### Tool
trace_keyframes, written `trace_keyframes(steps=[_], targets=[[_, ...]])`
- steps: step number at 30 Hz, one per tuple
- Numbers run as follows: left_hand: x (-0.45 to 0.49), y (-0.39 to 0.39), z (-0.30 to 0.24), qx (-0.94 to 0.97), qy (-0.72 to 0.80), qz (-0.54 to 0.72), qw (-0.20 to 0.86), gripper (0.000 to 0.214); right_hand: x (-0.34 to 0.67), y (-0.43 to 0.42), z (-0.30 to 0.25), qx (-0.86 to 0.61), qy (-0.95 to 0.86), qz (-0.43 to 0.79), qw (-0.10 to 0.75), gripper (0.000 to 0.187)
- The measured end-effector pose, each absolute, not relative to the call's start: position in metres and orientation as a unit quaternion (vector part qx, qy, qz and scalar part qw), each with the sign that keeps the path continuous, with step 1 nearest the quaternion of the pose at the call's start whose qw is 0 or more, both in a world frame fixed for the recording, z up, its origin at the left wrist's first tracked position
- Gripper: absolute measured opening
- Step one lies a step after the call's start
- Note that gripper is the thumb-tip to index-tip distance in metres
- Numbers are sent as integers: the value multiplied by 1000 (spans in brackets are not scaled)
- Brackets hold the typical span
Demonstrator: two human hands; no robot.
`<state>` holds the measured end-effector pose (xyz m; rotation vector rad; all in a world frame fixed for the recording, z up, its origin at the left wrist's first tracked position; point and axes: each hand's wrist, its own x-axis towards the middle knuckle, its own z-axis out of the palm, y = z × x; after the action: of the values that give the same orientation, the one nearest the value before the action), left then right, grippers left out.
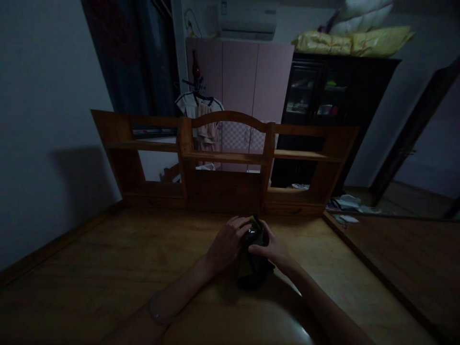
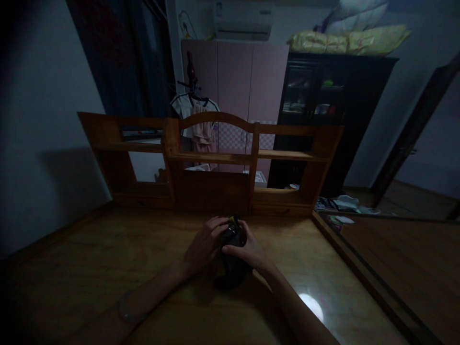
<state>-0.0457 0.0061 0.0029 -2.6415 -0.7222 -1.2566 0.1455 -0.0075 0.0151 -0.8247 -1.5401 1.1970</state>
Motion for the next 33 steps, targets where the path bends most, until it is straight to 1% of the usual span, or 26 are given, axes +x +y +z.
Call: trace_keyframes(steps=[6,12,20,26,29,33], targets=[[-46,6,5,-878,-258,-395,85,61,144,-8,16,-334,-623,508,492,72],[-48,8,3,-877,-272,-385,94,65,145,-6,12,-352,-611,510,493,71],[-47,2,1,-873,-307,-376,43,70,149,-4,14,-357,-608,521,480,65],[-45,5,-2,-834,-343,-423,87,73,149,-3,13,-362,-614,512,479,68],[-45,7,-3,-826,-356,-425,102,72,149,-2,11,-360,-623,512,469,68],[-45,8,-3,-815,-370,-437,92,72,148,1,7,-368,-626,499,474,66]])
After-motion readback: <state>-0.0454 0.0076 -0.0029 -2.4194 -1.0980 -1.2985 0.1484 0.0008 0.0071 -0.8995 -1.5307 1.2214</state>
